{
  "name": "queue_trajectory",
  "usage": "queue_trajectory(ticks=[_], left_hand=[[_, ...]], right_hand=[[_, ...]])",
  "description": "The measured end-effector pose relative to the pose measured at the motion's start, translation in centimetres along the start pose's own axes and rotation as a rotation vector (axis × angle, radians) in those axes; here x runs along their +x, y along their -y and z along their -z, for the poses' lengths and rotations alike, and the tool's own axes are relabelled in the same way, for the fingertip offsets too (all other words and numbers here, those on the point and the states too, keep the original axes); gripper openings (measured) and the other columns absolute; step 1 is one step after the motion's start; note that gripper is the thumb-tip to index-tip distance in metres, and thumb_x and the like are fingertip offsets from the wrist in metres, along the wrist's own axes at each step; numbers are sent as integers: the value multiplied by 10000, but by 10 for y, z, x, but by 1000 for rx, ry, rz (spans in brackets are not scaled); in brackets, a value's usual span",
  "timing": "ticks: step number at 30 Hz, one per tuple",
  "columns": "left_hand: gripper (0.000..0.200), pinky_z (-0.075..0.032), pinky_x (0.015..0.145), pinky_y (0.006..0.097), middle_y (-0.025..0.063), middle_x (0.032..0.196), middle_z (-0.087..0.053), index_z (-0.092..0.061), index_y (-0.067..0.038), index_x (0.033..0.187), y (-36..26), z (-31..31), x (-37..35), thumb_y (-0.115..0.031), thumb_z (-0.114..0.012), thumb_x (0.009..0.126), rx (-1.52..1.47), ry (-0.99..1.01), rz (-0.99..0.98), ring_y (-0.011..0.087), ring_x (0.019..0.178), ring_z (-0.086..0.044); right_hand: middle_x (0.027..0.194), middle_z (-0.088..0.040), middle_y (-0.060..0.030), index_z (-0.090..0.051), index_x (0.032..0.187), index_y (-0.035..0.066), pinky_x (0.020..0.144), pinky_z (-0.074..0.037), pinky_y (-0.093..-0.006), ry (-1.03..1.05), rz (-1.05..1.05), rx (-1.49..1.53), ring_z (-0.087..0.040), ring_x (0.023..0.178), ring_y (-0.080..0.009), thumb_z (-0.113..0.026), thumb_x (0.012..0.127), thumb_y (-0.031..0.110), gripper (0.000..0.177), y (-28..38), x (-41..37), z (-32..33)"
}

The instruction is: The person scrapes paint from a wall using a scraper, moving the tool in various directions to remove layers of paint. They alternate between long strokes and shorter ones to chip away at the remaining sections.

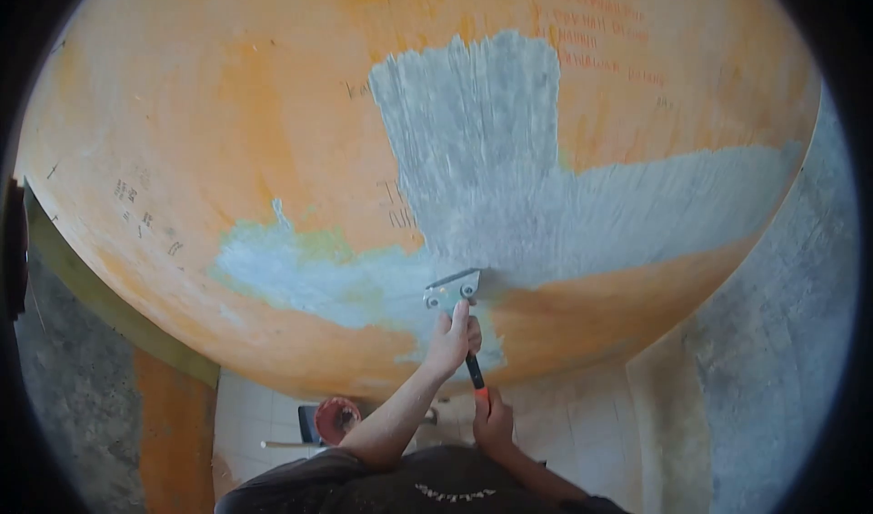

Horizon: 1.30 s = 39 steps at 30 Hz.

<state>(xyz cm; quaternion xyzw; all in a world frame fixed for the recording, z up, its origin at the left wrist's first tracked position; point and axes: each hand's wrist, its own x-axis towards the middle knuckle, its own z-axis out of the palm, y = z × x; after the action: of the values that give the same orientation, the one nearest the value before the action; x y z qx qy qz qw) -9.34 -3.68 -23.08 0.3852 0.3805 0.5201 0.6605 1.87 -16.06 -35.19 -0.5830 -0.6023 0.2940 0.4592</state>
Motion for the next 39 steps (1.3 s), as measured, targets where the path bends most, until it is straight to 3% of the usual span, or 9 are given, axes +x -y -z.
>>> queue_trajectory(ticks=[2,4,5,15,18,21,23,32,39], left_hand=[[359,-313,446,262,-52,575,-337,-459,-88,1051,22,8,2,-443,-410,1043,41,-33,-1,75,461,-345],[366,-313,446,262,-53,574,-334,-460,-84,1051,10,2,-3,-447,-410,1043,45,-48,11,75,460,-343],[373,-314,445,262,-53,574,-331,-461,-81,1052,-2,-2,-3,-450,-410,1042,56,-49,-10,74,460,-342],[406,-344,472,266,-32,593,-349,-446,-56,1080,-16,-13,-5,-459,-432,1034,90,-54,17,83,482,-366],[410,-346,474,266,-28,594,-358,-452,-49,1073,-41,-17,-5,-457,-442,1031,52,45,10,87,483,-371],[404,-344,474,264,-28,593,-362,-460,-51,1070,-35,-9,0,-452,-446,1031,80,54,26,87,483,-375],[396,-339,473,263,-33,594,-354,-459,-55,1077,-20,-6,-6,-448,-447,1031,88,-9,64,86,482,-367],[386,-343,477,274,-47,592,-331,-453,-68,1099,-41,-23,-3,-448,-435,1035,118,94,43,88,487,-351],[448,-364,498,274,-29,598,-342,-445,-60,1099,-23,-16,-7,-500,-434,1021,94,-5,106,96,505,-371]], right_hand=[[563,-524,-99,-533,923,16,487,-406,-377,40,-63,-14,-577,503,-226,-464,1006,273,278,-4,-8,4],[611,-545,-197,-561,983,44,512,-418,-469,63,-113,55,-605,579,-413,-491,987,249,217,10,-2,7],[611,-545,-197,-561,983,44,512,-418,-469,76,-127,53,-605,579,-413,-491,987,249,217,16,2,7],[634,-562,-187,-559,1115,20,522,-431,-437,30,-64,10,-615,568,-349,-499,988,225,248,27,2,16],[603,-555,-125,-544,1134,15,493,-423,-386,6,7,84,-583,508,-249,-466,1009,240,269,34,7,13],[577,-513,-37,-526,1138,30,462,-389,-311,190,-164,364,-511,472,-137,-422,1033,257,272,29,8,16],[577,-451,9,-471,1166,34,429,-362,-252,528,-309,752,-434,452,-87,-390,1051,276,280,26,10,26],[578,-496,-11,-522,1135,29,471,-390,-277,267,-223,469,-492,484,-99,-430,1021,236,254,32,10,17],[599,-532,-42,-563,1108,27,512,-418,-315,247,-230,332,-541,534,-126,-475,998,233,249,16,-4,16]])
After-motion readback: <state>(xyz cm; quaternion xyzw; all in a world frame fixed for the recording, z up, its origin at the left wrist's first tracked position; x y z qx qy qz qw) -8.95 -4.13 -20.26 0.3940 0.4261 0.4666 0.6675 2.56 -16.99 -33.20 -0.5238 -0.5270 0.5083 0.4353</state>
